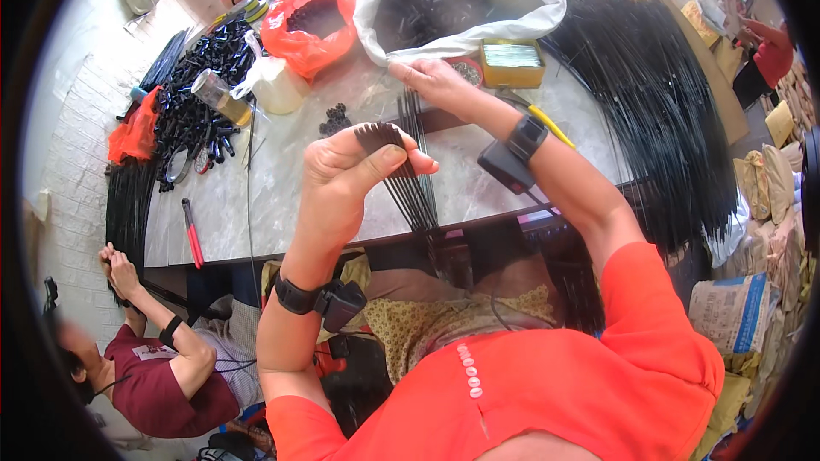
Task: The person gathers a bundle of umbrella ribs and inserts their ends into a plastic hub, then wraps a wire around the ribs and uses a pair of pliers to twist and tighten the wire to secure the assembly.
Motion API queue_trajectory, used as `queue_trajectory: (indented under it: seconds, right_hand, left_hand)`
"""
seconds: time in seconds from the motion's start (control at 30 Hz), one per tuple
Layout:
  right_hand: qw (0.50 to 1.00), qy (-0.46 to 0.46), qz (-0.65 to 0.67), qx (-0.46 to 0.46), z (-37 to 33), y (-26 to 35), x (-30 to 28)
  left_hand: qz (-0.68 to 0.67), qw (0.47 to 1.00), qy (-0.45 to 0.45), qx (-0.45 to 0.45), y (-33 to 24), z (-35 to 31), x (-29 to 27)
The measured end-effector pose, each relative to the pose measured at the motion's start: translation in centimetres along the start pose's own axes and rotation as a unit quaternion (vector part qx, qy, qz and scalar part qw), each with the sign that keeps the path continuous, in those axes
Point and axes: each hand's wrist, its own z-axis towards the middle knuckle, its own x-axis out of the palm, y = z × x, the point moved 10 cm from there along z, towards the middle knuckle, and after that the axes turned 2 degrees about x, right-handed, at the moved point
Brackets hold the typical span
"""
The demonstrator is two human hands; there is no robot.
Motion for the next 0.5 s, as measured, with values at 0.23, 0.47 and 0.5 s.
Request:
queue_trajectory:
  seconds: [0.23, 0.47, 0.5]
  right_hand:
    - [0.921, -0.115, -0.285, -0.237, -8.8, 5.7, 0.8]
    - [0.921, -0.009, -0.253, -0.297, -13.0, 4.4, 6.3]
    - [0.933, -0.054, -0.197, -0.297, -12.9, 4.5, 5.4]
  left_hand:
    - [0.011, 1.0, 0.001, 0.005, 0.5, -0.4, -0.6]
    - [0.072, 0.997, 0.013, 0.021, -0.4, -1.5, 0.2]
    - [0.076, 0.997, 0.017, 0.024, -0.4, -1.7, 0.1]
